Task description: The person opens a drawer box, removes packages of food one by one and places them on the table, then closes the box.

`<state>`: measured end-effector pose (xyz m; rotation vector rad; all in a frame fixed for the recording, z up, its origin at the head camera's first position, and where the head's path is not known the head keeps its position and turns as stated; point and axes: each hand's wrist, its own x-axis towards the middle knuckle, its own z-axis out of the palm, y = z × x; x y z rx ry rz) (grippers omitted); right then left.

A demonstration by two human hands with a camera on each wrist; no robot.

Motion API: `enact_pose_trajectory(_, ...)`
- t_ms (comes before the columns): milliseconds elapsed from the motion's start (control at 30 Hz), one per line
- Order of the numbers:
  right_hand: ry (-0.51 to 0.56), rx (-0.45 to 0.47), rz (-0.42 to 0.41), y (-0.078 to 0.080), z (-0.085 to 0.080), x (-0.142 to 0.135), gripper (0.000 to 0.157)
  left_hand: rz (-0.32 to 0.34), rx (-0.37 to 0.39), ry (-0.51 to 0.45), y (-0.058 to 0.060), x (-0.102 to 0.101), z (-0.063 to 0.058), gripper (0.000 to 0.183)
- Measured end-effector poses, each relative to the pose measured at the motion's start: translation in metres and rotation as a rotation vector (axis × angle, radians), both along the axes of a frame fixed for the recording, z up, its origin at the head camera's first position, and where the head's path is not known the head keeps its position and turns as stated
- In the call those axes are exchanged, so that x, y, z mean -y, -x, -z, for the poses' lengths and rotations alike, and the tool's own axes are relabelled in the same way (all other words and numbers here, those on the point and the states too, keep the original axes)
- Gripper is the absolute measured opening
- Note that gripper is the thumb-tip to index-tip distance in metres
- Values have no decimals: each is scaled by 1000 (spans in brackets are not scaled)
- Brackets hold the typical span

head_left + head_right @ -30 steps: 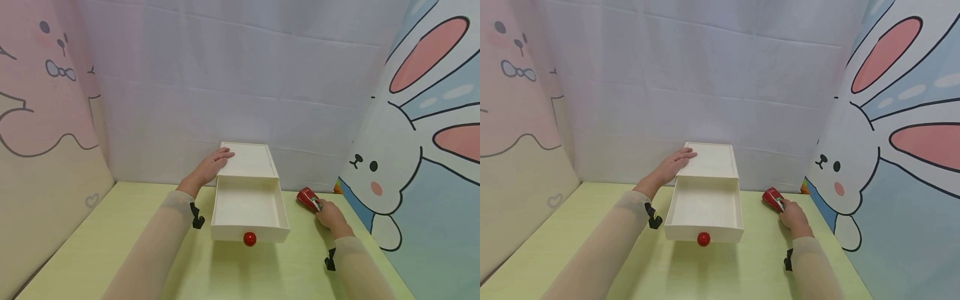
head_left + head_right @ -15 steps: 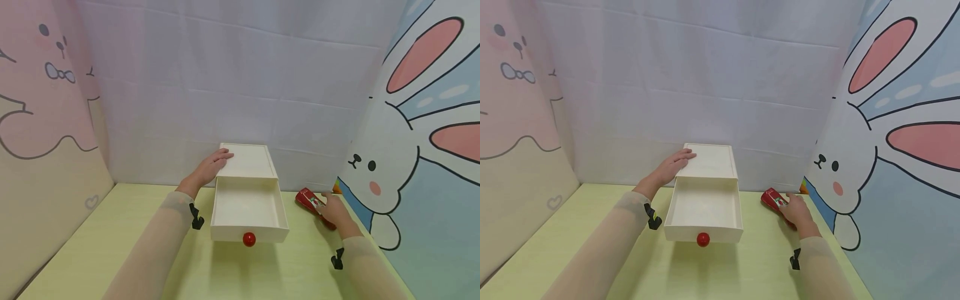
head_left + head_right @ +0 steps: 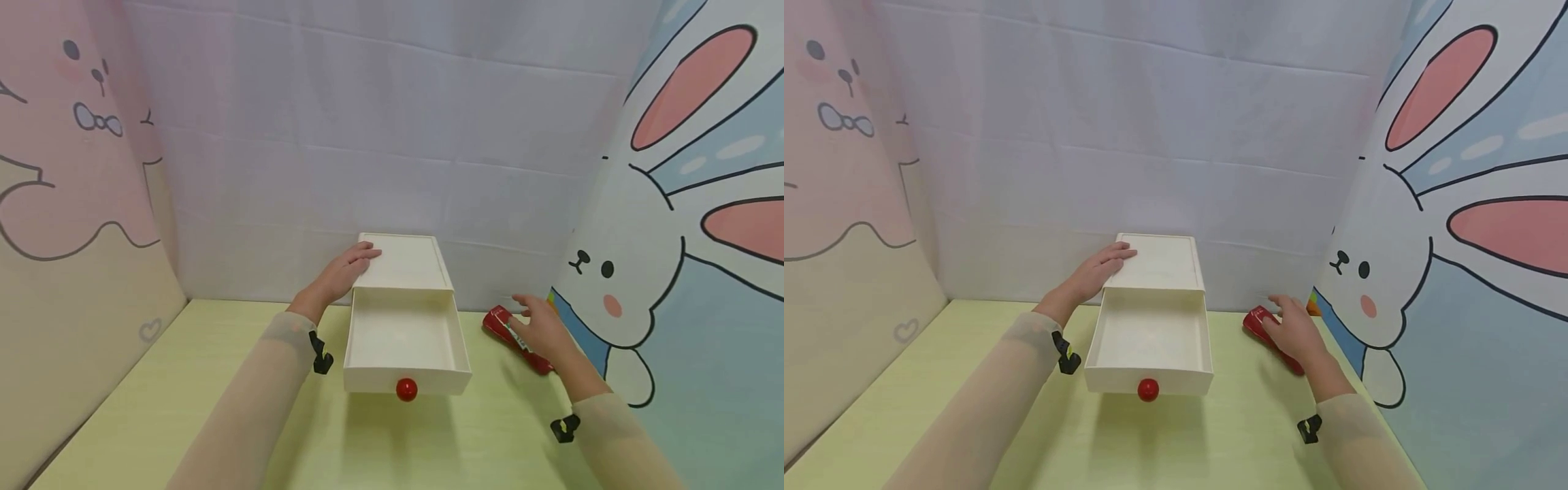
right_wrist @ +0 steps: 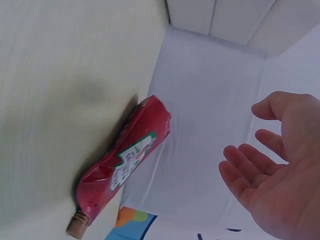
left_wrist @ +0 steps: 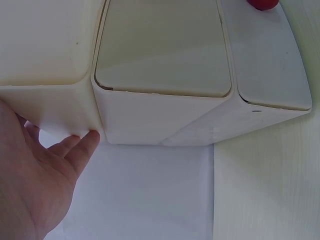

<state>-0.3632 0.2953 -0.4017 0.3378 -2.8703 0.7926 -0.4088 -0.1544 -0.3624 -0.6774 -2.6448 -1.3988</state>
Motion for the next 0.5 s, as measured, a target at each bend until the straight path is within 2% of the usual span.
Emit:
enact_pose_trajectory(133,27,-58,-30,-14,-17,15,59,0,2,-5,0,0,0,51)
enact_pose_trajectory(300,60,-147,-73,-38,-41,31,52,3,0,1,2,0,1,52)
enact_pose_trajectory(500,53,-267,-128,-66,-63,48,46,3,2,4,2,0,1,52)
